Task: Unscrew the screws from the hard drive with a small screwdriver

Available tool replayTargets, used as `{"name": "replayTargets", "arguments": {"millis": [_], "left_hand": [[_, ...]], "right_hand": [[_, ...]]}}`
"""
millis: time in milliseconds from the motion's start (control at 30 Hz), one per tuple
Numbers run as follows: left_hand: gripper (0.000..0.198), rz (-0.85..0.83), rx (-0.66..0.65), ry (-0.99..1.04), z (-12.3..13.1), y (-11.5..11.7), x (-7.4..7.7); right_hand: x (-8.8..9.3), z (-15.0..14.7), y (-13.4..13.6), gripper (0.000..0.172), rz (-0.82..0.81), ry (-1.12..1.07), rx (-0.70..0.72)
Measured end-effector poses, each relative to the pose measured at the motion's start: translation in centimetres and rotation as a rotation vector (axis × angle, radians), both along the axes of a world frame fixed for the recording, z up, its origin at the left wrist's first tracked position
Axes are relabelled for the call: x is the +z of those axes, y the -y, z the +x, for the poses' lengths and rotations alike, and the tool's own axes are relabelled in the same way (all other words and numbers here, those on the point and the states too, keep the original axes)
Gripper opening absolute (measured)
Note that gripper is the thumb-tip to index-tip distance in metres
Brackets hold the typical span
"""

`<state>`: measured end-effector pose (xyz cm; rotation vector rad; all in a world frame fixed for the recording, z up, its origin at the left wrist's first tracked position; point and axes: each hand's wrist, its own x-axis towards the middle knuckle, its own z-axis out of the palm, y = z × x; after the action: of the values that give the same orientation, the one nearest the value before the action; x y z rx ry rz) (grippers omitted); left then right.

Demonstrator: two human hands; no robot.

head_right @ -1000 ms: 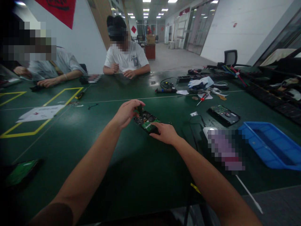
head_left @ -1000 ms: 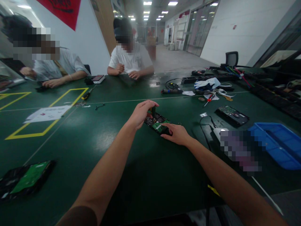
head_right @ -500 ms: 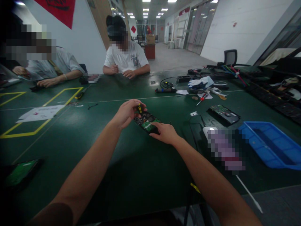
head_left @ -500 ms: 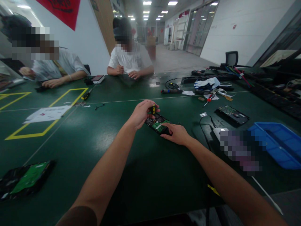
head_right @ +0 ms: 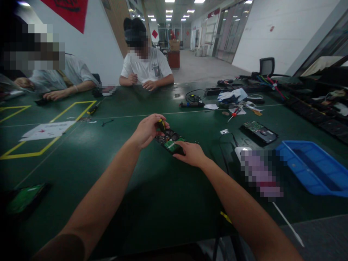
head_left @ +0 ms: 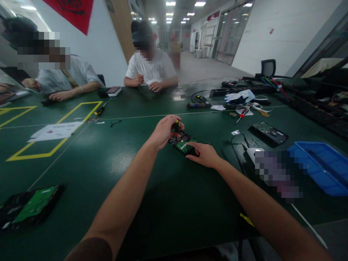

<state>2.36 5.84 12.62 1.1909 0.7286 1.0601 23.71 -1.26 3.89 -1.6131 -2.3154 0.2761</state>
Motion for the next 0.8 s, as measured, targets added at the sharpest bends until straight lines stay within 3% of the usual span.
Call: {"name": "replayTargets", "arguments": {"millis": [400,800], "left_hand": [[0.023,0.075,0.032,-0.071,0.1,-0.13,-0.08],[0.023,0.028,0.022,0.002,0.19,-0.24,-0.13]], "right_hand": [[-0.12,0.07,0.03,0.058,0.006,0.011,-0.001],[-0.07,0.02,-0.16,0.057,0.004,0.005,0.003]]}}
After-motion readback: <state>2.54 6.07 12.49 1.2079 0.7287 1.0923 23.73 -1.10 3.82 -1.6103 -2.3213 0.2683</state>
